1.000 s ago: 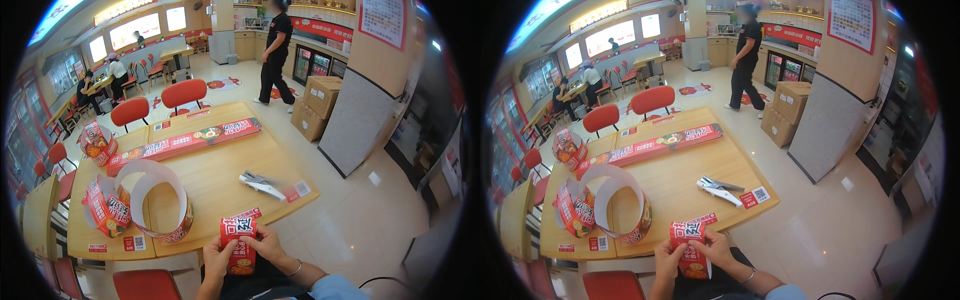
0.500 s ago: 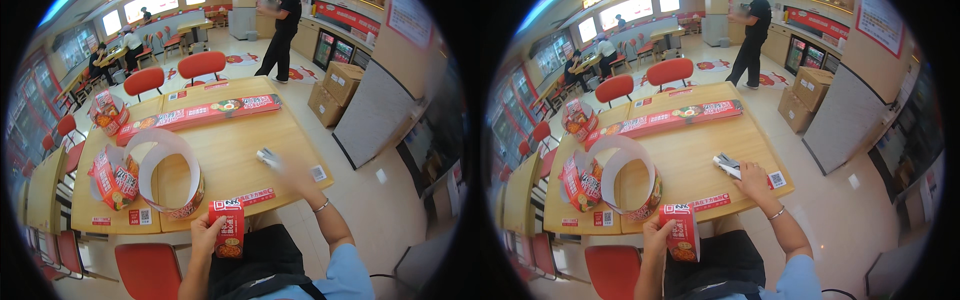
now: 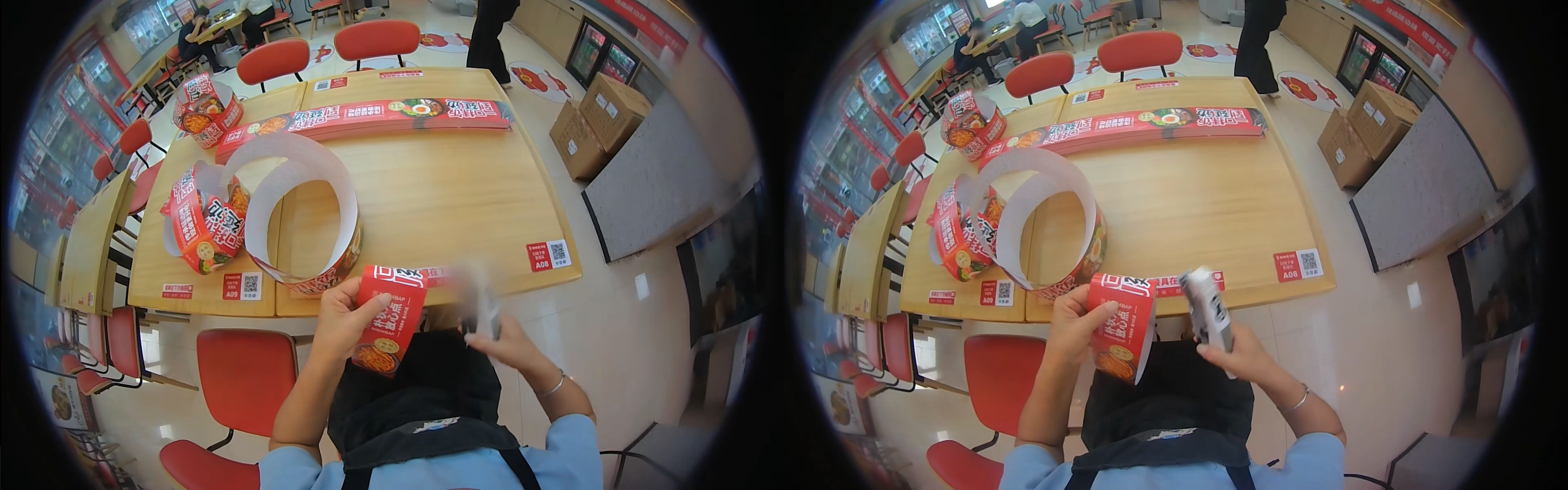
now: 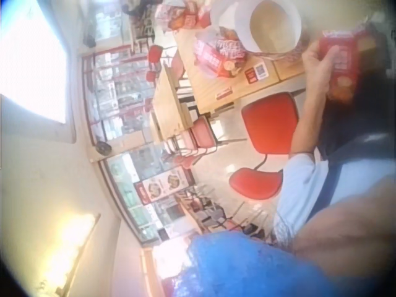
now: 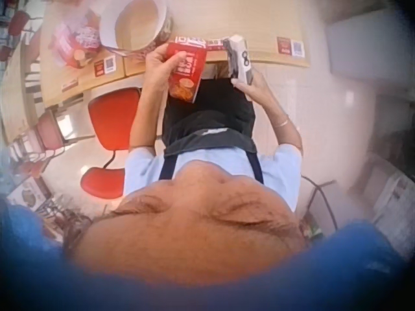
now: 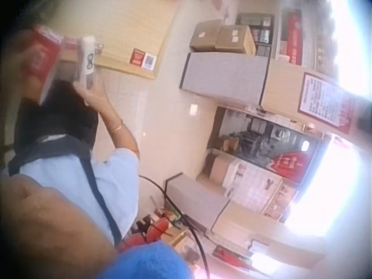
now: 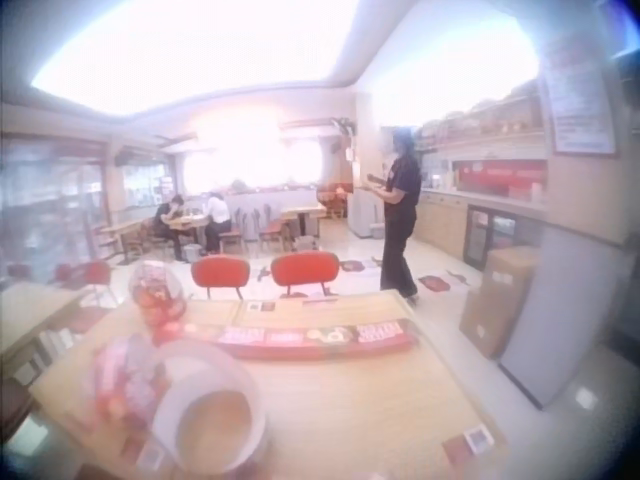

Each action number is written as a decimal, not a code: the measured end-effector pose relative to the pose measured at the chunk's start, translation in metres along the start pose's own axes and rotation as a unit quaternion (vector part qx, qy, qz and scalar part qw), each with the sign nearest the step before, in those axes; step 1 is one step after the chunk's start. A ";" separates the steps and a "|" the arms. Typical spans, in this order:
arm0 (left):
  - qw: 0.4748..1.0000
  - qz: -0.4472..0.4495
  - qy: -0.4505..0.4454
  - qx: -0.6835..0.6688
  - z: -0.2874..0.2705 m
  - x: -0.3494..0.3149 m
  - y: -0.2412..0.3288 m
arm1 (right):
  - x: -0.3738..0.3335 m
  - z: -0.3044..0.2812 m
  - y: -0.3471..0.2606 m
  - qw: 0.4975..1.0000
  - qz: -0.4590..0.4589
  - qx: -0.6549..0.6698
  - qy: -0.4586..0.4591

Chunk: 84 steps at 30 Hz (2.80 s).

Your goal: The person repeatedly forms flat printed paper strips into circular shapes and secures the ends with a handheld stapler. They handle multiple identical strips one at a time, placing each finished circle on the table.

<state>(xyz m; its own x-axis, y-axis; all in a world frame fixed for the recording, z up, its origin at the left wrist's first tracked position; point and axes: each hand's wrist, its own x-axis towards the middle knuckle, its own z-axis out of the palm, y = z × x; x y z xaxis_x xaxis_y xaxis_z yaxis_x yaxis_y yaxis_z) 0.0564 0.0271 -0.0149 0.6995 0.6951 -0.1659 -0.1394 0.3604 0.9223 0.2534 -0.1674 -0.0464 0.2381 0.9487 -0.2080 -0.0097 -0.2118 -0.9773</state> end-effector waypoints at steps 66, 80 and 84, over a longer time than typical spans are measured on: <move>0.950 0.051 -0.074 0.299 -0.018 -0.010 -0.003 | 0.002 0.027 0.007 0.869 -0.230 -0.438 0.027; 0.972 -0.007 -0.060 0.228 -0.013 -0.012 -0.003 | 0.008 0.036 0.001 0.872 -0.239 -0.423 0.061; 0.976 0.000 -0.055 0.213 -0.010 -0.012 -0.001 | 0.012 0.038 0.001 0.878 -0.239 -0.410 0.066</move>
<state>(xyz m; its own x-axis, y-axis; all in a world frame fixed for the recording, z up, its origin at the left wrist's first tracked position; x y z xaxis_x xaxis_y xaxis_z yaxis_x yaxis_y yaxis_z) 0.0413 0.0244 -0.0173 0.7734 0.6163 -0.1486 0.1472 0.0533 0.9877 0.2195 -0.1475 -0.0519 0.1357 0.9511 0.2774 0.8115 0.0540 -0.5819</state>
